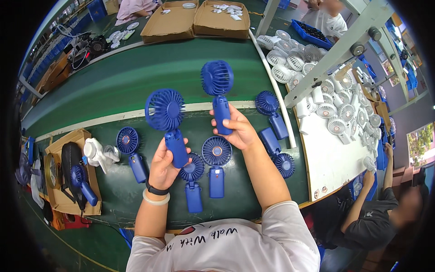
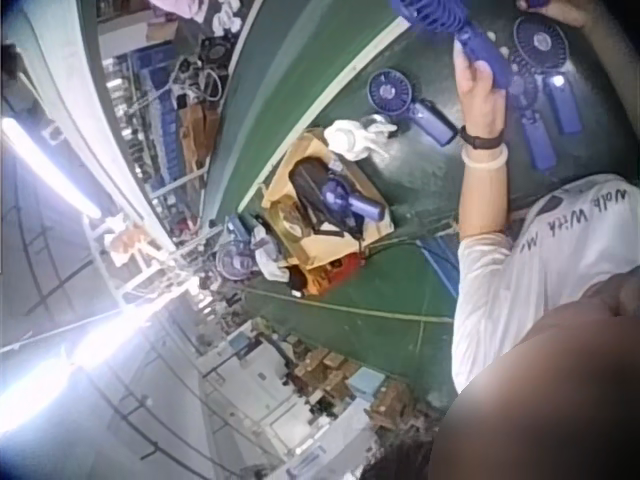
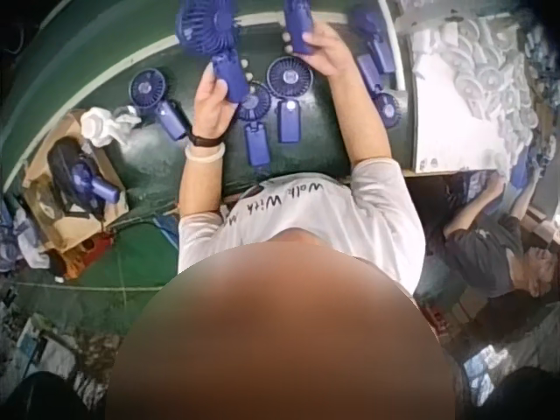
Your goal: The person assembles portable handheld fans by attaching the fan head to the handle base. They pick up blue and white fan components from a green workbench, connect them, and place the finished units into a blue crate. The person also wipes the fan surfaces with a white cloth during the process.
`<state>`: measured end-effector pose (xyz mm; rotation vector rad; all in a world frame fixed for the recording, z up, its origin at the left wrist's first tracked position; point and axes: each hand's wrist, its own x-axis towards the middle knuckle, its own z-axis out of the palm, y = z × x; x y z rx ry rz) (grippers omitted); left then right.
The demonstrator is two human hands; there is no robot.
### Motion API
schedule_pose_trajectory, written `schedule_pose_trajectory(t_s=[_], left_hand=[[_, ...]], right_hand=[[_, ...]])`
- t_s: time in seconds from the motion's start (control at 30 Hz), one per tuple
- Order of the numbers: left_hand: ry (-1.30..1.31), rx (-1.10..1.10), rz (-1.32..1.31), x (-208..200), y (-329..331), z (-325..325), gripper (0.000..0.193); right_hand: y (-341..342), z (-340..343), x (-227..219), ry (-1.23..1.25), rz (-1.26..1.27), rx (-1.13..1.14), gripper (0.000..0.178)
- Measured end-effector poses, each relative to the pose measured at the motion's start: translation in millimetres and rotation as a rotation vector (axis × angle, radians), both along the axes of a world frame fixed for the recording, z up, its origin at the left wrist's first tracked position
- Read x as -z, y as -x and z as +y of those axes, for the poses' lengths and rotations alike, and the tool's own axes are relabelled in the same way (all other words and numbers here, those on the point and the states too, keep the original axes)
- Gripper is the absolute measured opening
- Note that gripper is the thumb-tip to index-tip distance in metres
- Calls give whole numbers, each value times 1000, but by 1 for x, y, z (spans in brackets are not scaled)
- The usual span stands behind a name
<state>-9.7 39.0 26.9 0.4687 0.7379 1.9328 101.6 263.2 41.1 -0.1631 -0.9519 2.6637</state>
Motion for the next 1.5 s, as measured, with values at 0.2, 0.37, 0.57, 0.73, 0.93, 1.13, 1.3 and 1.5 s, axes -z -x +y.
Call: schedule_pose_trajectory(t_s=[0.2, 0.37, 0.57, 0.73, 0.93, 1.13, 1.3, 1.5], left_hand=[[-62, -91, -177, 17, -10, -30, 51], [-172, -30, -299, 26, -8, -37, 45], [-233, 23, -376, 30, -4, -40, 44], [-232, 18, -374, 36, -2, -40, 43], [-192, -22, -370, 30, -4, -39, 41], [-97, -56, -262, 30, -4, -37, 45], [-55, -95, -98, 28, -6, -32, 52], [80, -191, 64, 5, -22, -48, 51]], right_hand=[[-7, -12, 26, -42, 22, 182, 66], [-12, -7, 35, 3, 121, 122, 62], [-12, 4, 45, -95, 91, 161, 58], [-8, 0, 50, -200, 14, 121, 61], [-6, -6, 51, -157, 23, 70, 62], [-2, -7, 48, -387, -210, 259, 53], [-2, 4, 64, -1300, -612, 679, 49], [-5, 5, 40, -1880, -671, 515, 46]])
